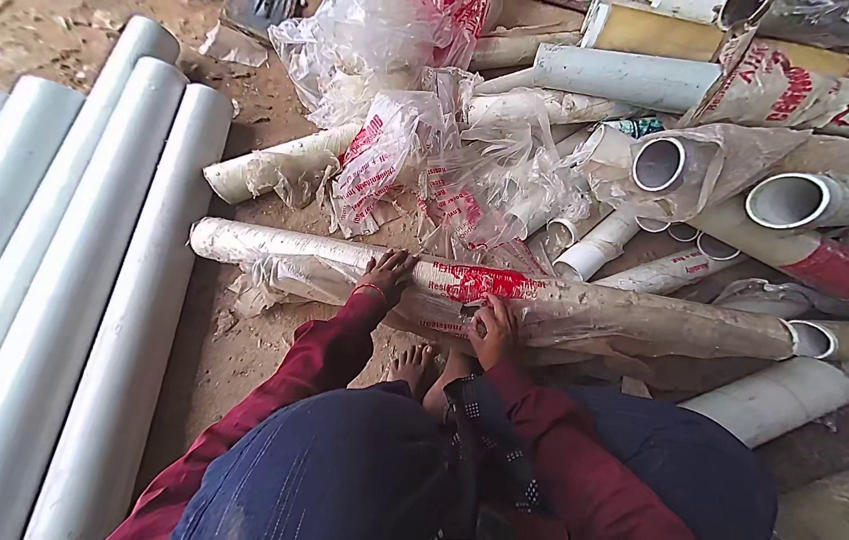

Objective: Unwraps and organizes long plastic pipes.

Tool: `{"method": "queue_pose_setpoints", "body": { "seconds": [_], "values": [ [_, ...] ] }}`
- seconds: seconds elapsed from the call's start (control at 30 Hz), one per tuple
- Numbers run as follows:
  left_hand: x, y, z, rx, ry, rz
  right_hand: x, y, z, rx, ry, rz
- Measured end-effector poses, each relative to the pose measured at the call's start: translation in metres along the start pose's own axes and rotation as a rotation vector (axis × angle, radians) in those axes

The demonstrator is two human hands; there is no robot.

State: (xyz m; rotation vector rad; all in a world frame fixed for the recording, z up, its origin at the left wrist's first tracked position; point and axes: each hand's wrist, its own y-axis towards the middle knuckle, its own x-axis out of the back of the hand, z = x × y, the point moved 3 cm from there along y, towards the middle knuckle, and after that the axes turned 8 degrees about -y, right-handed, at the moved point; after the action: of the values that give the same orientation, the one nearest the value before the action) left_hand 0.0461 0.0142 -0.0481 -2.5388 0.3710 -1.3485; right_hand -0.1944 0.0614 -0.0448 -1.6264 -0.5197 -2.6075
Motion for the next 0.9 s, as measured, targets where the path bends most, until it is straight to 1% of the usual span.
{"method": "queue_pose_setpoints", "body": {
  "seconds": [0.03, 0.07, 0.1, 0.13, 0.2, 0.23, 0.3, 0.33, 0.4, 0.47, 0.53, 0.57, 0.63, 0.67, 0.73, 0.8, 0.87, 0.9],
  "values": [
    [0.015, -0.008, -0.017, 0.087, 0.028, 0.103, -0.003, 0.002, 0.004, -0.012, 0.009, 0.098],
    [0.036, -0.01, -0.036, 0.215, 0.099, 0.369, -0.004, 0.004, 0.008, -0.075, -0.006, 0.299],
    [0.025, -0.009, -0.026, 0.129, 0.007, 0.2, -0.004, 0.007, 0.012, -0.14, -0.056, 0.55],
    [0.012, -0.002, -0.01, 0.046, -0.034, 0.078, -0.007, 0.008, 0.016, -0.149, -0.104, 0.742],
    [0.002, 0.008, 0.006, -0.04, -0.056, 0.031, 0.003, 0.014, 0.027, -0.053, -0.129, 0.928],
    [0.002, 0.01, 0.008, -0.064, -0.059, 0.027, 0.017, 0.019, 0.031, -0.011, -0.092, 0.965],
    [0.0, 0.012, 0.008, -0.115, -0.062, -0.007, 0.055, 0.031, 0.022, 0.015, 0.006, 0.933],
    [-0.002, 0.014, 0.01, -0.142, -0.068, -0.033, 0.073, 0.038, 0.011, 0.023, -0.009, 0.883],
    [-0.006, 0.016, 0.019, -0.201, -0.07, -0.091, 0.105, 0.056, -0.027, 0.058, -0.227, 0.791],
    [-0.009, 0.016, 0.024, -0.232, -0.068, -0.126, 0.12, 0.066, -0.082, 0.019, -0.418, 0.798],
    [-0.006, 0.013, 0.02, -0.218, -0.065, -0.098, 0.123, 0.064, -0.127, -0.091, -0.422, 0.843],
    [-0.002, 0.011, 0.016, -0.2, -0.06, -0.064, 0.124, 0.062, -0.134, -0.129, -0.415, 0.832],
    [0.003, 0.008, 0.016, -0.184, -0.057, -0.011, 0.129, 0.063, -0.121, -0.17, -0.437, 0.806],
    [0.001, 0.004, 0.02, -0.223, -0.05, -0.03, 0.133, 0.065, -0.112, -0.2, -0.44, 0.828],
    [-0.016, -0.01, 0.037, -0.389, 0.017, -0.173, 0.136, 0.066, -0.104, -0.255, -0.425, 0.842],
    [-0.034, -0.021, 0.047, -0.473, 0.116, -0.304, 0.136, 0.069, -0.106, -0.262, -0.426, 0.85],
    [-0.037, -0.025, 0.038, -0.439, 0.12, -0.391, 0.135, 0.069, -0.109, -0.285, -0.448, 0.842],
    [-0.031, -0.025, 0.029, -0.359, 0.084, -0.384, 0.135, 0.067, -0.11, -0.308, -0.459, 0.833]
  ]
}}
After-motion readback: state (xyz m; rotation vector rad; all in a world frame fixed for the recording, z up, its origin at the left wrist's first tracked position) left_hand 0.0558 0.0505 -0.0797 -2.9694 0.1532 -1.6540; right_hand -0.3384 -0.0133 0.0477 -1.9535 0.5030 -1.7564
